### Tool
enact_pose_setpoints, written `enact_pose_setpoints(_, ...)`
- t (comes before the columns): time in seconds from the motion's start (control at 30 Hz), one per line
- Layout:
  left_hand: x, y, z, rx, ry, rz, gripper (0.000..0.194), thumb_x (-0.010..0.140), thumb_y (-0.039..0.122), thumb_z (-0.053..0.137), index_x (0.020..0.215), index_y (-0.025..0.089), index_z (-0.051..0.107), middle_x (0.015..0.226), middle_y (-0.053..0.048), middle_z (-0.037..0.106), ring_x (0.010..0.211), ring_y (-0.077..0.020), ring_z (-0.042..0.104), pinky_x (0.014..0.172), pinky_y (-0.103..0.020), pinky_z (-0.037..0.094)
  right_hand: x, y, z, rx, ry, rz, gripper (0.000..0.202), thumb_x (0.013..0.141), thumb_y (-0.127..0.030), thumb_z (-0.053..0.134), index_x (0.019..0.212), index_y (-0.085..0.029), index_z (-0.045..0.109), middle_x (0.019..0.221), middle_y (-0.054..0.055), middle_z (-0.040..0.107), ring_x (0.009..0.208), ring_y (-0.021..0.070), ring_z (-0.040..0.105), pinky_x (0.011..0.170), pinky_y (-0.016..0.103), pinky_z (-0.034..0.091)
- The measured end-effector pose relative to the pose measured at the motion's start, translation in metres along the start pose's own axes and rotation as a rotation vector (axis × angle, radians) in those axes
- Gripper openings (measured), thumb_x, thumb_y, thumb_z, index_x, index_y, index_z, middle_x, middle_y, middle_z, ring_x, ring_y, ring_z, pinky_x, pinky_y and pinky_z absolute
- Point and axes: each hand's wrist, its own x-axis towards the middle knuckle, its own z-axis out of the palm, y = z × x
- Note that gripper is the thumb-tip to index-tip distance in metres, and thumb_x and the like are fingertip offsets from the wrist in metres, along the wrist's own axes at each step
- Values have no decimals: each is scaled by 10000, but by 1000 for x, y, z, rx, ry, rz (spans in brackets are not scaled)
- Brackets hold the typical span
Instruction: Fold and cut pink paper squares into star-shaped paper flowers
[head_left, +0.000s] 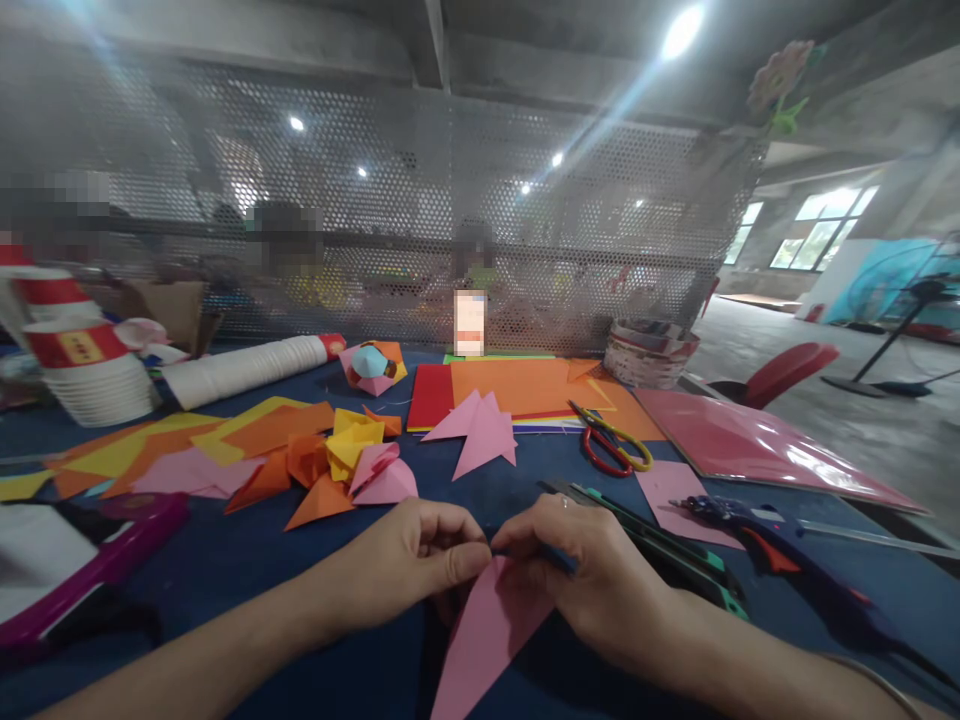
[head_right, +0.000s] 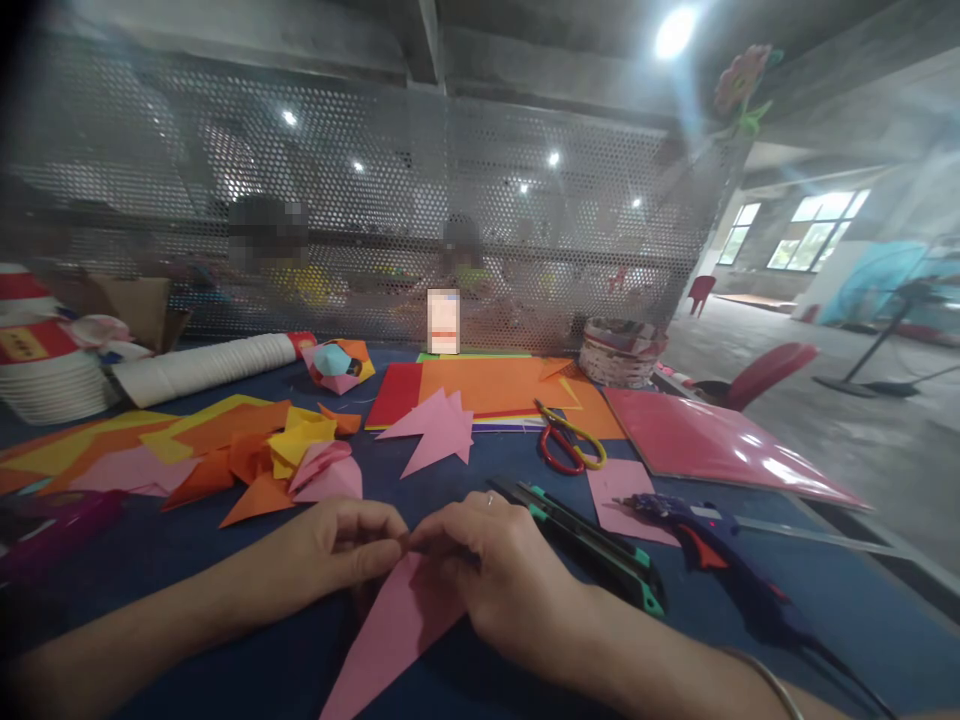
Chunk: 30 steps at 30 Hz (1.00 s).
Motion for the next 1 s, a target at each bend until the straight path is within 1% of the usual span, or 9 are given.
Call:
enact_pose_setpoints(0.17,-1,2,1,9,2,-3,421,792,554,594,822,133,589,650,20,592,585,-101,573,568,-205,442,-2,0,-2,-41,26,-107,183,836,-72,567,903,-226,640,779,-29,648,737,102,560,696,205,404)
enact_pose_setpoints(0.33,-2,2,1,33,22,-6,426,805,562,569,799,137,585,640,30,554,581,-88,530,556,-192,420,-3,3,-1,-62,52,-117,221,789,-15,567,825,-223,628,743,-33,624,712,104,552,669,207,392)
enact_pose_setpoints(0.53,-2,-1,0,18,37,2,424,776,551,613,896,145,595,742,16,572,612,-78,501,563,-186,396,-2,4,0,-60,77,-150,204,786,-5,571,810,-204,609,726,-25,625,693,106,557,652,212,406)
enact_pose_setpoints(0.63,-1,-1,1,7,30,10,421,764,536,636,913,145,590,731,22,561,605,-74,486,553,-182,378,1,3,-2,-14,107,-242,174,823,-24,560,780,-190,592,844,4,650,785,108,574,709,221,431)
enact_pose_setpoints(0.7,-1,0,1,5,22,6,405,785,523,622,907,138,594,722,16,561,617,-82,497,563,-190,387,2,3,-4,-38,136,-324,167,830,-41,566,751,-185,596,955,28,630,855,119,563,748,242,435)
enact_pose_setpoints(0.77,-1,0,0,-4,16,6,418,798,537,599,925,139,590,757,1,578,646,-96,519,576,-202,403,2,2,-5,-94,160,-353,170,820,-45,575,742,-190,617,978,37,595,862,130,542,744,258,432)
enact_pose_setpoints(0.87,-3,0,0,-36,-7,34,514,752,592,617,1038,169,553,888,-24,608,710,-117,544,601,-218,414,0,1,-6,-131,166,-363,197,813,-29,556,734,-192,633,923,34,568,836,136,518,722,266,425)
enact_pose_setpoints(0.93,-4,-1,0,-63,-52,69,591,708,607,653,1113,196,519,985,-36,605,803,-145,562,666,-243,426,-1,1,-5,-132,159,-368,197,810,-30,562,754,-199,647,890,27,563,818,133,507,707,259,420)
enact_pose_setpoints(1.0,-6,-1,2,-74,-88,91,607,695,585,682,1139,211,506,1035,-42,593,901,-175,562,747,-276,428,-2,2,-3,-124,157,-374,191,805,-38,581,784,-211,658,863,16,564,790,126,497,685,248,414)
